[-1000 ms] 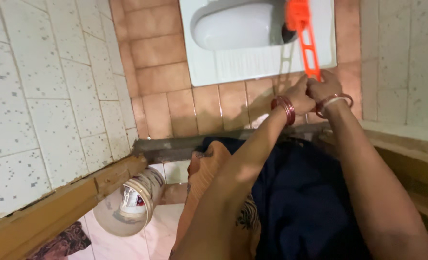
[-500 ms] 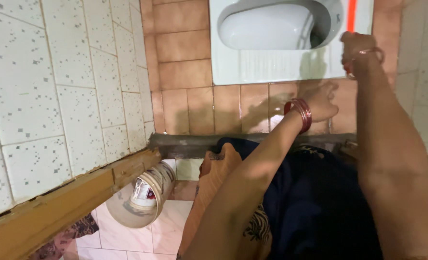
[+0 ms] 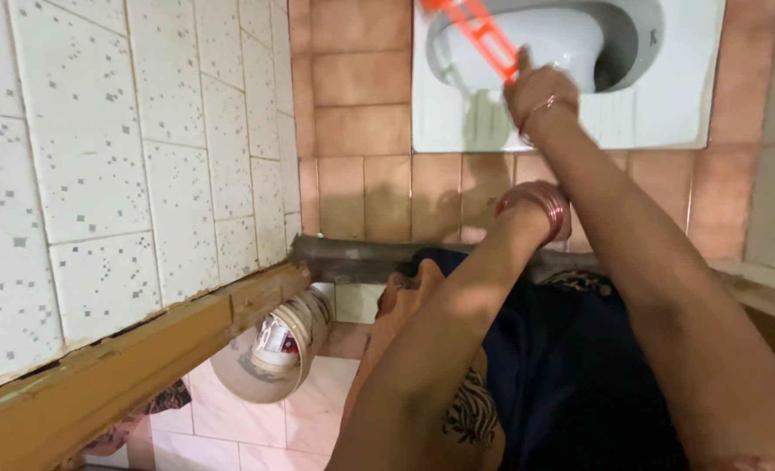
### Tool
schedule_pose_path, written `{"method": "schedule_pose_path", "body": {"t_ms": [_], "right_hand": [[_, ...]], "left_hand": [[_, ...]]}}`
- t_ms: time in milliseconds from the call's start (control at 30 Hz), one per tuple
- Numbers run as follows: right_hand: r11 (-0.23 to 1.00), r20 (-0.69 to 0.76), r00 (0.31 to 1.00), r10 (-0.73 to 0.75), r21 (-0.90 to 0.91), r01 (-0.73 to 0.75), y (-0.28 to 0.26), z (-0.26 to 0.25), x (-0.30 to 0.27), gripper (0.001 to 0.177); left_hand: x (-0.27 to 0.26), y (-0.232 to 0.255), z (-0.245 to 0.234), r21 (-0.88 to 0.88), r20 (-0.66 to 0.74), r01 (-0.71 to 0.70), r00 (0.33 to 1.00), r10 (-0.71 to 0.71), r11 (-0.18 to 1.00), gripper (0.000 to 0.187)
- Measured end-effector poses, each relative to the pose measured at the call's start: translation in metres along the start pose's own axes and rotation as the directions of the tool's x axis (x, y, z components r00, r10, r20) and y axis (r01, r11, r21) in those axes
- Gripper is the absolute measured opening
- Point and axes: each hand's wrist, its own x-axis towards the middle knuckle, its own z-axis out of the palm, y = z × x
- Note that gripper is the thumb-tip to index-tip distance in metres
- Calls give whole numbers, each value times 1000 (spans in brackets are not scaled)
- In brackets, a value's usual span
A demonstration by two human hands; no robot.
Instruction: The person scrubs a white squat toilet using an orange long-handled brush. They repeatedly scrub the rim, bowl, and footrest areas while seated on the floor next to the fixture.
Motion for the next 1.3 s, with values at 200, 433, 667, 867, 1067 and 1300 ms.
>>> {"method": "schedule_pose_path", "body": {"t_ms": [200,433,667,867,1067,1300], "right_hand": [[999,-11,1000,-3,-53,3,20,13,-3,71],[991,-22,991,129,39,-128,73,-12,-3,64],[953,-7,956,293,76,-292,143,2,-22,63],[960,4,960,281,-5,-281,141,6,-50,69],[923,-13,930,367,133,-362,112,-3,10,65],[939,12,939,344,16,-344,153,15,-35,69]], "left_hand": [[-15,0,-17,-126,60,74,996,-67,989,39],[-37,15,-25,-268,-43,72,995,-87,961,34],[-36,14,-23,-313,-157,22,985,-74,949,28],[-28,23,-19,-326,-138,13,989,-61,945,30],[-35,20,-18,-311,-141,24,987,-71,950,28],[-26,9,-17,-353,-204,45,971,-124,934,24]]}}
